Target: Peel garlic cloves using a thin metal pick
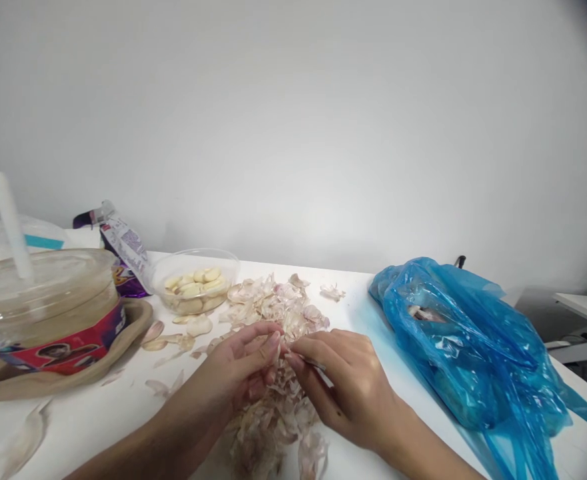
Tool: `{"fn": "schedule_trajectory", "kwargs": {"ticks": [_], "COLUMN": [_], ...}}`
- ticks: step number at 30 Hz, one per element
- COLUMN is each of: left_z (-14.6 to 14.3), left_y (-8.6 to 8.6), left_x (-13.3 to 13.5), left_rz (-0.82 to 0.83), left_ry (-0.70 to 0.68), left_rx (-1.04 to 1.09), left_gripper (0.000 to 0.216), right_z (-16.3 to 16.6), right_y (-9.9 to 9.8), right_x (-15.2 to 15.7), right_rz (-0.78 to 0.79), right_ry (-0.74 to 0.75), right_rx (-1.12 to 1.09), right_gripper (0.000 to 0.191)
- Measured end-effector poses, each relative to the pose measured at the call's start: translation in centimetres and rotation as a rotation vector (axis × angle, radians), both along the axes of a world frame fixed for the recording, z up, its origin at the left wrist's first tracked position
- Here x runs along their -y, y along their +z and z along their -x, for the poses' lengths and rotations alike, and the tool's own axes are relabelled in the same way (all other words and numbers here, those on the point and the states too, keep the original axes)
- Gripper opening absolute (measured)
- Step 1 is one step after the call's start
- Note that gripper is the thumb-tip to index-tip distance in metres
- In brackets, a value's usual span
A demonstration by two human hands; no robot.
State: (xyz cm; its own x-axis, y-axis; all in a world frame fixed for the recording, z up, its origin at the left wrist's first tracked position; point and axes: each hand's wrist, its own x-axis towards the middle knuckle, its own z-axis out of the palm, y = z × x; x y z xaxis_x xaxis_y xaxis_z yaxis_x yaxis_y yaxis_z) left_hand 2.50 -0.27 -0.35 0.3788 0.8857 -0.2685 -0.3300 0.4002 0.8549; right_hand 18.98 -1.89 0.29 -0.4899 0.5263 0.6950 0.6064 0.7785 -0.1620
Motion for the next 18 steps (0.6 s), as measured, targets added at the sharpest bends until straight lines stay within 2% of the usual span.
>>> {"fn": "schedule_trajectory", "kwargs": {"ticks": [10,18], "left_z": [-0.08,-0.26], "left_y": [0.25,0.47], "left_x": [0.08,0.26], "left_rz": [-0.021,-0.017], "left_ry": [-0.071,-0.094], "left_rx": [-0.057,-0.076], "left_gripper": [0.013,0.007], "right_z": [-0.05,0.02], "right_y": [-0.16,-0.04], "right_x": [-0.28,-0.19], "right_rz": [0.019,0.109], "right_ry": [-0.009,-0.003], "right_rx": [0.06,0.172], "right_gripper": [0.013,0.014]}}
